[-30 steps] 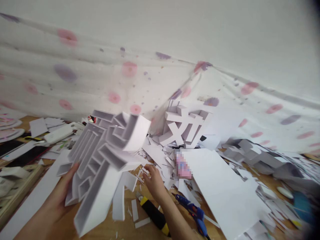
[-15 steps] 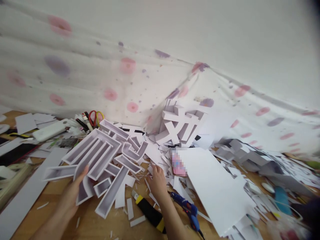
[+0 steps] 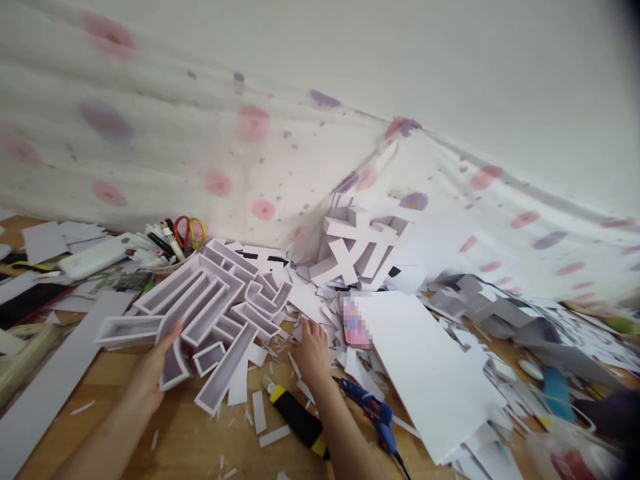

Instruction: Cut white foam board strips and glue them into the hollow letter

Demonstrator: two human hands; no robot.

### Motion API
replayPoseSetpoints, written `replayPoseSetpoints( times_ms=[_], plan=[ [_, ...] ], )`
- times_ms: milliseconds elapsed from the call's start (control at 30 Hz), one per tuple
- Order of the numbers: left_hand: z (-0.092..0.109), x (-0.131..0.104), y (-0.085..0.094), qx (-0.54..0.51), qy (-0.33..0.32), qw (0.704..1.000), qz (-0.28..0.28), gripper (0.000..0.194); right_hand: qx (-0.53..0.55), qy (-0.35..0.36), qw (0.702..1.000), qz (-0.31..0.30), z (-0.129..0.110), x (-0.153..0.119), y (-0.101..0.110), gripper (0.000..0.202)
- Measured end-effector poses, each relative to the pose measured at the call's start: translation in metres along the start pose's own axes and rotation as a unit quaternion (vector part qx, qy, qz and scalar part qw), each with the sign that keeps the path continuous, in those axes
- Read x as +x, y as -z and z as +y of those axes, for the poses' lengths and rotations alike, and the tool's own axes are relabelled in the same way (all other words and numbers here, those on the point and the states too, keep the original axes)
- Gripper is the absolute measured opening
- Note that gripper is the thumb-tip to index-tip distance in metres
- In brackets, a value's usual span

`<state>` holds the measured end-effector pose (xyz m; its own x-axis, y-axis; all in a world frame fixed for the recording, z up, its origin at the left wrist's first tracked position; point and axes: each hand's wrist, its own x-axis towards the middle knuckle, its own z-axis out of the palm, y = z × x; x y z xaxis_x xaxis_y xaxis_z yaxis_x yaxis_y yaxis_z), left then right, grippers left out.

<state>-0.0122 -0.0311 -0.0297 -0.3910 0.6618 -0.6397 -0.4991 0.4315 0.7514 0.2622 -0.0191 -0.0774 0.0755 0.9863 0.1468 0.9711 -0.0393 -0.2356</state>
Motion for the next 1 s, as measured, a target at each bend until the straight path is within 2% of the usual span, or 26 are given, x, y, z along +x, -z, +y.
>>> replayPoseSetpoints(
  times_ms=[100, 267, 367, 533, 667, 733, 833, 900, 1000],
  plan=[
    [-0.001, 0.005, -0.001, -0.015, 0.019, 1.0, -0.011, 0.023, 0.023, 0.021, 0.999, 0.033, 0.0, 0.001, 0.004, 0.048],
    [-0.007, 0.019, 0.002, -0.057, 0.001, 0.998, -0.004, 0.027, 0.087, 0.087, 0.985, 0.118, -0.001, 0.003, 0.012, 0.037],
    [-0.009, 0.02, 0.0, -0.069, 0.001, 0.998, -0.005, 0.024, 0.109, 0.122, 0.974, 0.156, -0.006, 0.003, 0.016, 0.036],
    [-0.008, 0.009, -0.008, -0.063, 0.007, 0.998, 0.001, 0.016, 0.151, 0.184, 0.946, 0.219, -0.027, 0.005, 0.032, 0.034],
    [-0.01, 0.008, -0.002, -0.016, 0.02, 1.0, 0.01, 0.02, 0.244, 0.211, 0.912, 0.254, -0.046, 0.009, 0.056, 0.033],
    [-0.01, 0.009, 0.004, 0.015, 0.018, 1.0, 0.008, 0.022, 0.31, 0.184, 0.89, 0.28, -0.049, 0.014, 0.07, 0.03],
    [-0.009, 0.007, 0.009, 0.045, 0.004, 0.999, 0.019, 0.023, 0.443, 0.069, 0.839, 0.308, -0.044, 0.025, 0.088, 0.025],
    [-0.006, 0.004, 0.009, 0.046, -0.009, 0.999, 0.028, 0.022, 0.542, -0.007, 0.786, 0.298, -0.036, 0.036, 0.097, 0.027],
    [-0.002, 0.002, 0.009, 0.04, -0.027, 0.998, 0.031, 0.019, 0.666, -0.1, 0.698, 0.244, -0.023, 0.05, 0.106, 0.04]
  ],
)
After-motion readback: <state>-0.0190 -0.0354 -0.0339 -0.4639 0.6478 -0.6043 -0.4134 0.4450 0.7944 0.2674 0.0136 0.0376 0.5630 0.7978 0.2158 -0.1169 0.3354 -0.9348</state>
